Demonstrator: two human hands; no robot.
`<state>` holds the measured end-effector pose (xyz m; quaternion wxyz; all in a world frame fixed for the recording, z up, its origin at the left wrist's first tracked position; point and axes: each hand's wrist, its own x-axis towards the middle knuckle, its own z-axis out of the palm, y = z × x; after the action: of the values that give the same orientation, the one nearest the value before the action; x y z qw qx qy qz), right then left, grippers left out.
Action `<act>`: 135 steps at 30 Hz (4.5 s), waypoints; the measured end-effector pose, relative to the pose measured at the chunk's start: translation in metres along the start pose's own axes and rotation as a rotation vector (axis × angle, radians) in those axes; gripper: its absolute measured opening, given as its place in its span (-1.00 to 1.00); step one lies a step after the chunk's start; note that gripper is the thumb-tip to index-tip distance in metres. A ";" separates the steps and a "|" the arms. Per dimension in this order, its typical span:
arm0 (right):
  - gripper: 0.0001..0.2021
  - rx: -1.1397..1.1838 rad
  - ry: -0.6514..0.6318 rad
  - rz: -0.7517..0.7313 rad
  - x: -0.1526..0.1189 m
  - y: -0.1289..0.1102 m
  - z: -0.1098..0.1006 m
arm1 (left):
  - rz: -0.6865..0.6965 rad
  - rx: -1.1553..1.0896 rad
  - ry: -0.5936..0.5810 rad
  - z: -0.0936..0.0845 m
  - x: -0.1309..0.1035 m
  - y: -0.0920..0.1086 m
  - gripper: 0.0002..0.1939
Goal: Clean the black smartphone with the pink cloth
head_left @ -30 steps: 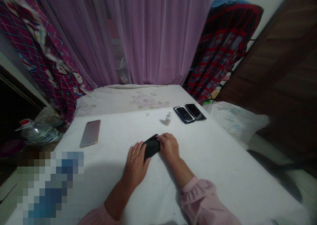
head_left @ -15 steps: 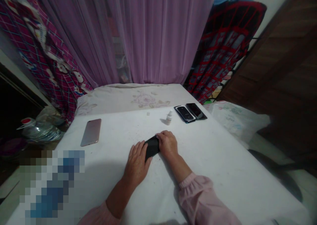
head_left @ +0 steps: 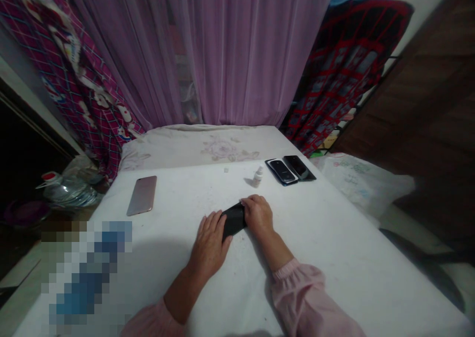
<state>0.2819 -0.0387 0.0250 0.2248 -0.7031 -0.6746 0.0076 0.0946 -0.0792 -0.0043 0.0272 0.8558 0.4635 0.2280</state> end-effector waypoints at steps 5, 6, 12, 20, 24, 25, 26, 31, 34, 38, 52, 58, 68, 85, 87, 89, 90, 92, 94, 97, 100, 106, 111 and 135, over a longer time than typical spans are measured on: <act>-0.77 0.059 -0.052 -0.180 -0.009 -0.021 0.001 | -0.014 0.002 -0.009 0.000 0.000 0.002 -0.50; -0.77 0.069 -0.061 -0.199 -0.010 -0.022 0.000 | -0.017 -0.001 -0.009 0.000 0.001 0.002 -0.50; -0.75 0.061 -0.021 -0.103 -0.006 -0.005 -0.001 | 0.012 -0.029 -0.011 -0.001 -0.002 -0.007 -0.40; -0.76 0.072 0.003 -0.100 -0.005 0.000 0.000 | -0.055 0.027 0.029 -0.009 -0.017 -0.046 -0.34; -0.77 0.058 -0.020 -0.130 -0.010 -0.016 -0.001 | -0.052 0.004 0.019 -0.012 -0.015 -0.043 -0.43; -0.77 0.063 -0.033 -0.159 -0.013 -0.023 -0.001 | -0.053 -0.001 0.019 -0.013 -0.014 -0.042 -0.44; -0.77 0.071 -0.046 -0.194 -0.015 -0.029 0.000 | -0.056 -0.006 0.017 -0.013 -0.014 -0.041 -0.44; -0.76 0.113 -0.073 -0.301 -0.022 -0.042 0.003 | -0.062 -0.019 0.006 -0.012 -0.014 -0.040 -0.43; -0.76 0.078 -0.053 -0.215 -0.016 -0.026 0.000 | -0.054 -0.009 0.015 -0.013 -0.014 -0.039 -0.43; -0.75 0.002 -0.014 -0.039 -0.007 -0.003 -0.007 | -0.048 -0.003 0.005 -0.013 -0.013 -0.038 -0.42; -0.76 0.079 -0.084 -0.267 -0.022 -0.045 0.002 | -0.095 -0.027 -0.090 -0.017 -0.011 -0.035 -0.41; -0.73 0.001 -0.004 -0.088 -0.018 -0.014 -0.004 | -0.156 -0.045 -0.185 -0.025 -0.007 -0.029 -0.37; -0.73 0.130 -0.015 -0.312 -0.044 -0.041 0.006 | -0.163 -0.049 -0.214 -0.026 -0.006 -0.030 -0.36; -0.70 0.167 -0.007 -0.369 -0.062 -0.039 0.001 | -0.181 -0.052 -0.224 -0.029 -0.004 -0.028 -0.35; -0.68 0.146 0.016 -0.321 -0.060 -0.024 -0.003 | -0.176 -0.040 -0.225 -0.029 -0.004 -0.028 -0.36; -0.69 0.098 0.047 -0.222 -0.056 -0.006 -0.008 | -0.173 -0.030 -0.218 -0.030 -0.004 -0.027 -0.37; -0.69 0.071 0.061 -0.165 -0.055 0.003 -0.011 | -0.172 -0.026 -0.213 -0.030 -0.004 -0.027 -0.37; -0.70 0.047 0.077 -0.068 -0.054 0.016 -0.014 | -0.173 -0.017 -0.201 -0.031 -0.004 -0.026 -0.37; -0.71 0.062 0.088 -0.002 -0.057 0.021 -0.015 | -0.184 -0.004 -0.186 -0.030 -0.005 -0.026 -0.37; -0.71 0.128 0.102 0.002 -0.057 0.018 -0.008 | -0.223 0.035 -0.132 -0.029 -0.005 -0.023 -0.39; -0.73 0.215 0.090 -0.054 -0.044 0.007 0.003 | -0.244 0.069 -0.043 -0.028 -0.007 -0.013 -0.44; -0.72 0.419 -0.039 -0.132 0.010 -0.012 0.013 | -0.055 -0.099 -0.101 -0.033 -0.009 0.020 -0.67; -0.77 0.531 -0.015 -0.025 0.025 0.008 0.000 | -0.060 -0.100 -0.104 -0.043 0.008 0.005 -0.74; -0.76 0.328 0.059 0.010 -0.044 0.035 -0.016 | -0.107 -0.081 -0.072 -0.018 -0.019 -0.005 -0.31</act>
<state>0.3165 -0.0847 0.0156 0.3562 -0.6604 -0.6537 0.0979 0.0743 -0.0951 0.0038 0.0904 0.8358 0.4975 0.2139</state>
